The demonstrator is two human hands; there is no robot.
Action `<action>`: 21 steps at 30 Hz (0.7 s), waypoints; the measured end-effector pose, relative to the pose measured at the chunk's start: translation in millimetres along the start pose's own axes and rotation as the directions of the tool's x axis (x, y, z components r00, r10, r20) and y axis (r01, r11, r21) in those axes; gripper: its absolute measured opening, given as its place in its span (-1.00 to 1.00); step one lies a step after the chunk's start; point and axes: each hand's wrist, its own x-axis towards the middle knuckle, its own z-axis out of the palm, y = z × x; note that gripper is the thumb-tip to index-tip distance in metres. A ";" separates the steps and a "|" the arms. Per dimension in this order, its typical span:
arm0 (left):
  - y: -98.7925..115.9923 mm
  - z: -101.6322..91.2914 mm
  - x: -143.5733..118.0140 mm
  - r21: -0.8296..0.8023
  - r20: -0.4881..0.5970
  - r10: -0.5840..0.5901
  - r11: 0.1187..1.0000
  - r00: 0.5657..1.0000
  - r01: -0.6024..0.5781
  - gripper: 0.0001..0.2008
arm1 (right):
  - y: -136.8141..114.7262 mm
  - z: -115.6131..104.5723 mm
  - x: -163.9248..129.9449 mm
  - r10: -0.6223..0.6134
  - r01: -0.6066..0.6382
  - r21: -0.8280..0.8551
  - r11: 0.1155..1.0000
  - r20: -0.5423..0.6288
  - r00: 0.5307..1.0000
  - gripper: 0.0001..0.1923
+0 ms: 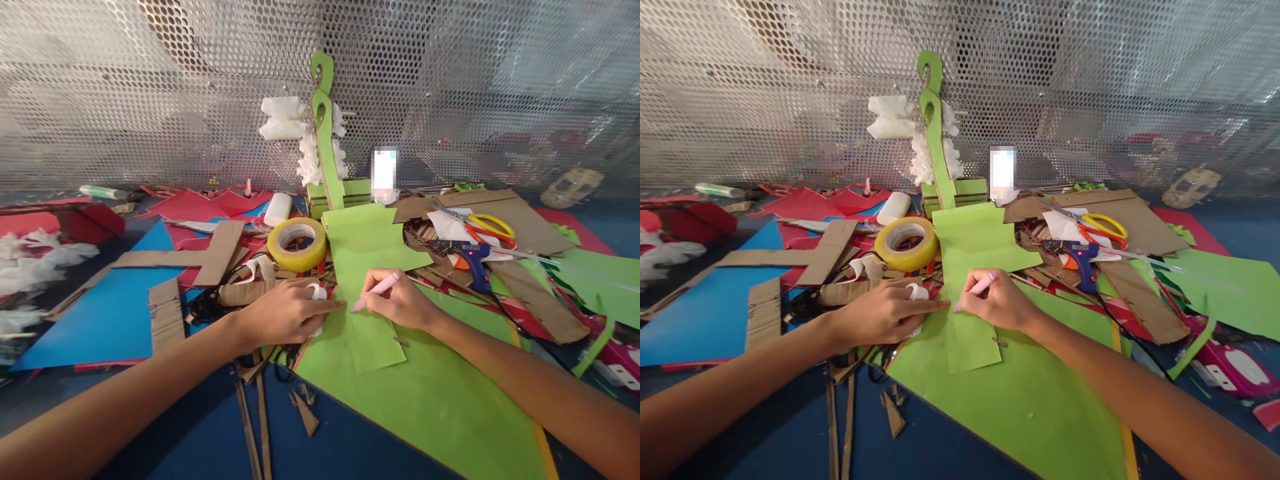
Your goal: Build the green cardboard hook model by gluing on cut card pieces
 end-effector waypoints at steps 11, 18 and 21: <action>0.0 0.8 -1.1 -0.009 -0.003 -0.006 1.000 1.000 0.006 -0.58 | -2.0 -1.1 -1.8 0.015 -0.015 0.008 1.000 0.029 0.999 -0.84; -1.5 1.5 -1.0 -0.007 0.007 0.001 1.000 1.000 -0.001 -0.58 | -4.0 -1.7 -3.2 0.009 -0.009 0.006 1.000 0.063 0.998 -0.84; -1.9 1.6 -1.0 -0.016 0.025 -0.008 1.000 1.000 0.008 -0.58 | -5.6 -1.2 -3.7 0.009 -0.010 0.010 1.000 0.055 0.998 -0.83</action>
